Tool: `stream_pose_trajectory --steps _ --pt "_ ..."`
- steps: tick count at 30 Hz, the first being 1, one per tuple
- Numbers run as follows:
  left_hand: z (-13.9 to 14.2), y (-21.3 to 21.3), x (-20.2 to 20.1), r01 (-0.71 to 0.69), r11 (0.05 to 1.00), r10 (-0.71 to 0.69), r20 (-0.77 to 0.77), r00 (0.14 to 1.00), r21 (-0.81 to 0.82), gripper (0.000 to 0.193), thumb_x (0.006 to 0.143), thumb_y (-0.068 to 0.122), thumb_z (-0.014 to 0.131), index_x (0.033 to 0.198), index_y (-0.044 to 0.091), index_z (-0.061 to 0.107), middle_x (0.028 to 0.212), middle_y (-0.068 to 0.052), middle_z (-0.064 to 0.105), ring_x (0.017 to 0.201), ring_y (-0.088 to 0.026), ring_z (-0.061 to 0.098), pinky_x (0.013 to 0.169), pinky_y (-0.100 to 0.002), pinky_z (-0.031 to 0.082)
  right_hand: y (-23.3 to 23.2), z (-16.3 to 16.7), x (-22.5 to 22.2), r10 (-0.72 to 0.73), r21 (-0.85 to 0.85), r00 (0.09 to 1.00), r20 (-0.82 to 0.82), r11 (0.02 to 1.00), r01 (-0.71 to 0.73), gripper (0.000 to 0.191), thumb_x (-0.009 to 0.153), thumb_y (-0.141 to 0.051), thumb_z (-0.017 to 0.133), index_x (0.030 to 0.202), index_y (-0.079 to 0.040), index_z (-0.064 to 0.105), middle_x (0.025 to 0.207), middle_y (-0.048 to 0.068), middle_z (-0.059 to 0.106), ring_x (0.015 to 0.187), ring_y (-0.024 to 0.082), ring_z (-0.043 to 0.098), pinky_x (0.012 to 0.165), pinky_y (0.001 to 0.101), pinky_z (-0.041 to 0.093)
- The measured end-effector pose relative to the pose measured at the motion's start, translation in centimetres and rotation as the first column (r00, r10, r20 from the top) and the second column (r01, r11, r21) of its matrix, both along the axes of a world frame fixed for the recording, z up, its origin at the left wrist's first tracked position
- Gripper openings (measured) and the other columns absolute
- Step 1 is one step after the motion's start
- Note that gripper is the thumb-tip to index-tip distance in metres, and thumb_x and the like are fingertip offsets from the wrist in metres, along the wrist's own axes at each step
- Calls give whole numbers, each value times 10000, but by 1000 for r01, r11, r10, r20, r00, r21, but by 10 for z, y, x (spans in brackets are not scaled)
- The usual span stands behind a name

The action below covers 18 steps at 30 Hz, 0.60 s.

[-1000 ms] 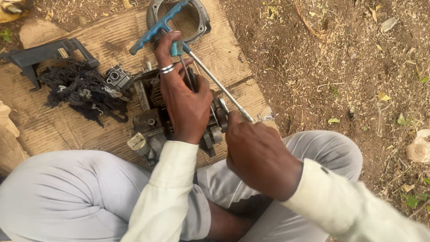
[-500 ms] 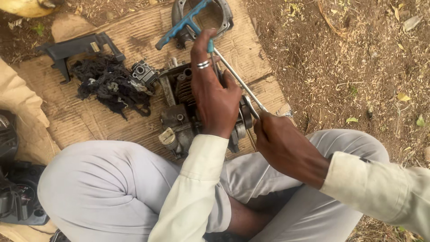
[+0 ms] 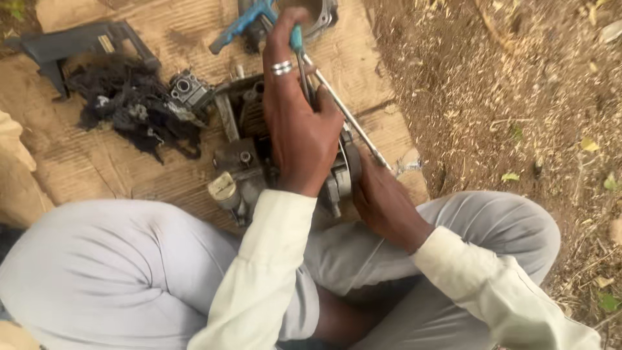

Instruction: The person sits on the ground and uses a T-handle wrench and a spanner to loosen a nut on a small engine cylinder assembly. They then remove a clutch shoe assembly with a spring and work it apart by hand, turning and pulling at its parts.

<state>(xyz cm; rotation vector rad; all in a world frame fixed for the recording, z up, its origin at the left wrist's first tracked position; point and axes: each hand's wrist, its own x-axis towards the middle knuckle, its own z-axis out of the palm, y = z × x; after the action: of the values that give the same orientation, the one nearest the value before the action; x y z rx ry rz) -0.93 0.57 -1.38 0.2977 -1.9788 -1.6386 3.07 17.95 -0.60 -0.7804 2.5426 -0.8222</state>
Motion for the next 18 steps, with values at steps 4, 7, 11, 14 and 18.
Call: stream_pose_trajectory --steps 4,7,11,14,18 --pt "6 -2 -3 40 990 -55 114 992 132 791 916 -174 584 1569 208 354 1630 -72 467 1158 -249 649 956 -340 614 0 1 -17 -139 183 989 44 975 128 216 1008 -165 561 1158 -23 497 870 227 644 746 453 607 613 564 461" --pt "8 -3 0 51 995 -61 114 992 88 802 935 -168 583 1589 209 314 1678 -84 388 1286 -255 640 971 -351 640 0 7 -35 -216 362 974 73 915 176 198 1055 -234 530 1087 -38 531 817 198 646 689 402 602 618 551 461" --pt "6 -4 -1 71 996 -70 18 997 -45 827 925 -196 605 1571 222 303 1628 -60 383 1476 -258 500 1097 -357 586 -7 22 -47 -161 270 982 -99 945 182 206 1002 -242 571 994 -36 586 775 169 628 624 341 590 564 482 444" --pt "6 -5 0 74 995 -71 45 996 -69 809 919 -191 623 1552 208 315 1603 -64 401 1460 -262 512 1111 -368 602 -9 38 -51 -234 68 967 -102 968 241 259 995 -278 548 978 -32 627 760 120 608 579 257 561 493 416 412" --pt "10 -6 1 95 994 -93 43 995 -51 798 904 -197 619 1534 195 323 1581 -84 400 1441 -280 518 1090 -380 579 -21 43 -64 -323 -6 790 521 924 382 430 1076 -370 461 913 -26 659 668 59 550 570 174 487 526 368 400"
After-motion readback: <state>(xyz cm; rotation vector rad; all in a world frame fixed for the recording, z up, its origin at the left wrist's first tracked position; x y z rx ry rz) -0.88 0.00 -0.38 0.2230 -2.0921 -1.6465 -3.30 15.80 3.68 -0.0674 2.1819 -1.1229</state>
